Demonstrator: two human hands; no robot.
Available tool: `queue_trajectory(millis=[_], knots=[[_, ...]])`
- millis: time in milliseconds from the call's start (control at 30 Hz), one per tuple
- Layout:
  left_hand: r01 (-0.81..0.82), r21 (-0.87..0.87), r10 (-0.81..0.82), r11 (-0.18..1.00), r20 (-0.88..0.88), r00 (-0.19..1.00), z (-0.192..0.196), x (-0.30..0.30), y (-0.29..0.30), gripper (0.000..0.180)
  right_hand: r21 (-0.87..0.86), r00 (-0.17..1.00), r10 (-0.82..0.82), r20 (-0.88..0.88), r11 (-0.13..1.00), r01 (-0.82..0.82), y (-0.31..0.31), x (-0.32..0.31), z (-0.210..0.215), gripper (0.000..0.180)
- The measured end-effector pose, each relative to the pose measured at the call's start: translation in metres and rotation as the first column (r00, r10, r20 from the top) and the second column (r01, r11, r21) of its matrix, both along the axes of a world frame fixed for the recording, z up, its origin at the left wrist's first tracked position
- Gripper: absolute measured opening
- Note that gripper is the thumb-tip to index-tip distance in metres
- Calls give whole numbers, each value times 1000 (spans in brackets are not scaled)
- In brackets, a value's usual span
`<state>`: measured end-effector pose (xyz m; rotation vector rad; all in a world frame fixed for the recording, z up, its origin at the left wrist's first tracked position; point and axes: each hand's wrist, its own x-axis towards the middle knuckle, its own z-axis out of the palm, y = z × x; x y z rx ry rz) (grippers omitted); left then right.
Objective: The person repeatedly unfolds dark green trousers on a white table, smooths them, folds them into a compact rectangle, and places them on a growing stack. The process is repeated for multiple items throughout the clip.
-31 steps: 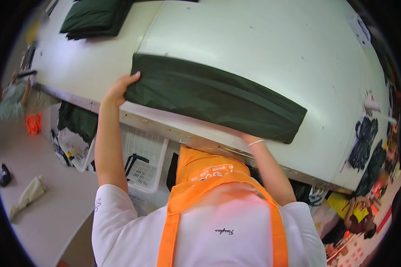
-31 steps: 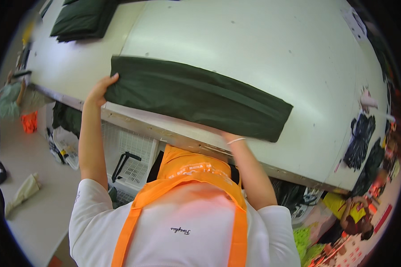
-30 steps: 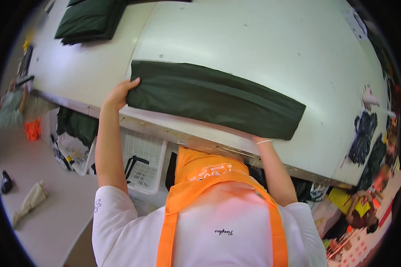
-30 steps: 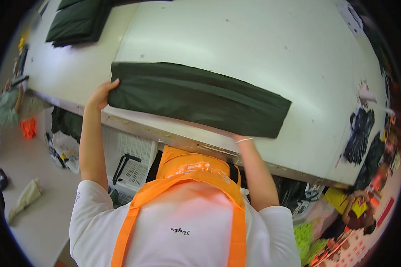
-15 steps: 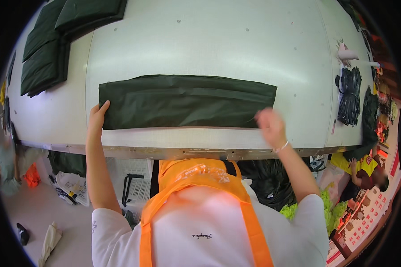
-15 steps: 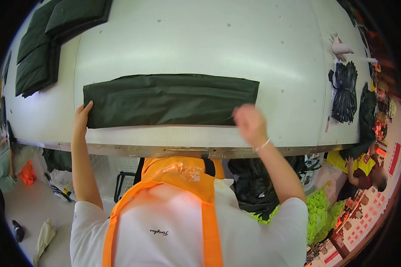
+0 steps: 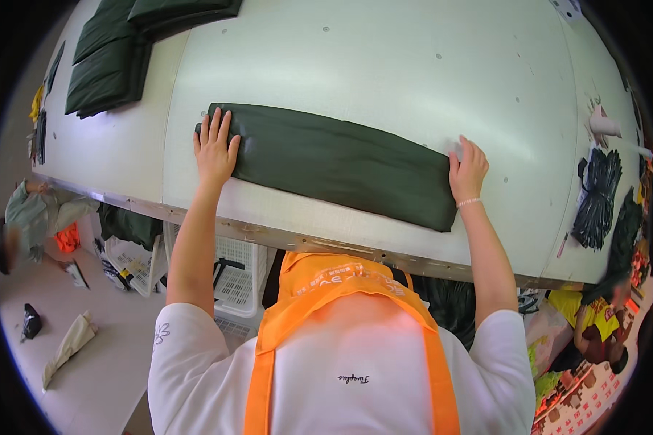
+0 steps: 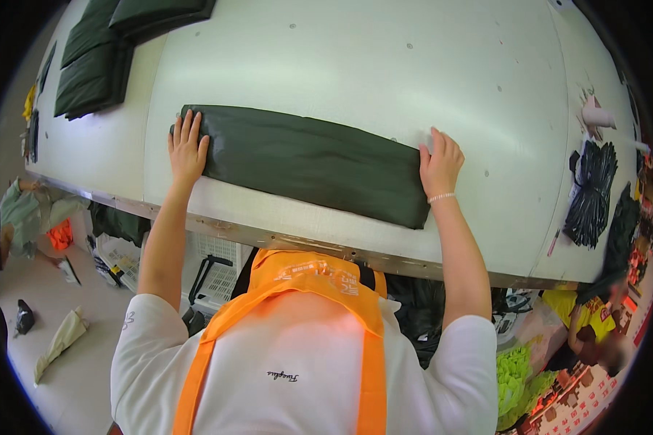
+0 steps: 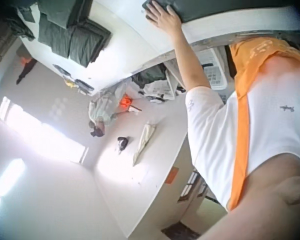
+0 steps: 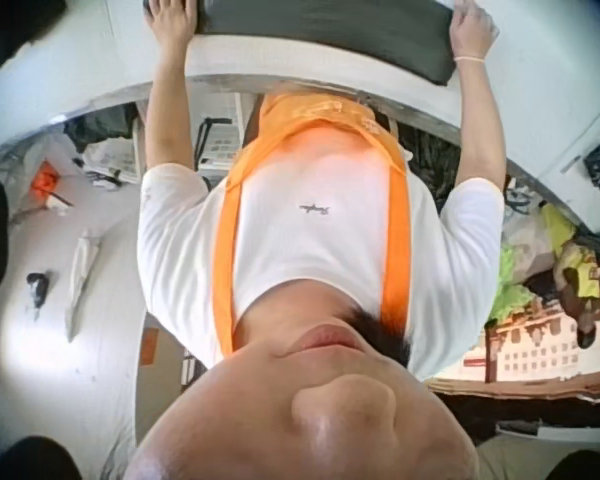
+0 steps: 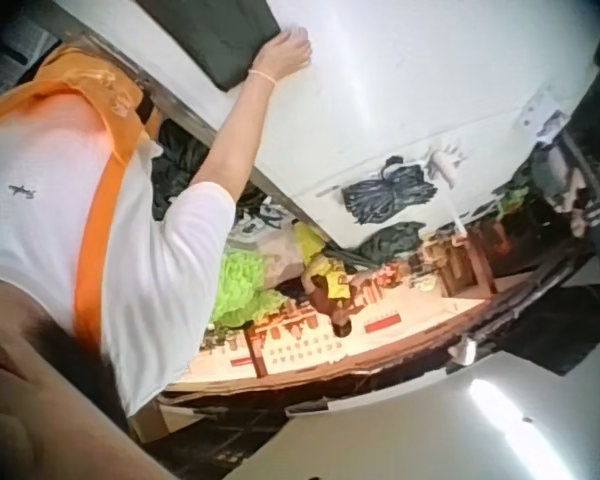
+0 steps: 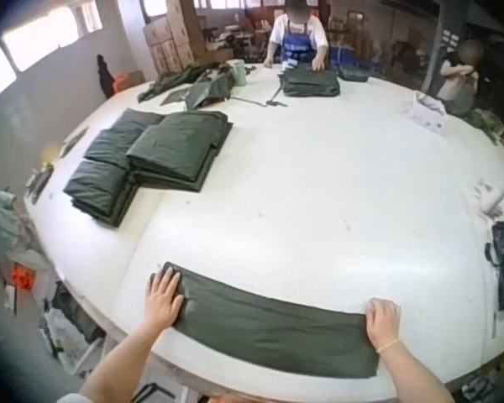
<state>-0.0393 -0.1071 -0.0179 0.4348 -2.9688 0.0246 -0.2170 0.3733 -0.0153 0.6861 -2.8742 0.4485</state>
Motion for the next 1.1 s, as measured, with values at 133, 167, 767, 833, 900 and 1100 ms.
queue_trajectory(millis=[133,167,767,833,900,1100], knots=[[20,27,-19,999,-32,999,-3,0,-12,50,72,946,301,118,948,-310,-11,62,30,69],[35,40,-33,999,-58,998,-7,-3,-17,50,104,932,307,194,938,-331,-3,76,17,72],[124,346,-77,930,-147,986,-5,-32,217,54,24,808,183,561,971,-237,-14,18,12,29],[187,377,-141,907,-147,979,-11,-34,210,53,3,707,167,687,973,-232,-13,22,20,30],[233,499,-213,835,-97,972,-14,-32,208,52,-111,476,169,863,983,-148,-19,31,61,36],[-60,757,-187,-651,-83,979,-8,-4,217,57,-570,-226,640,734,762,306,-89,14,172,44]])
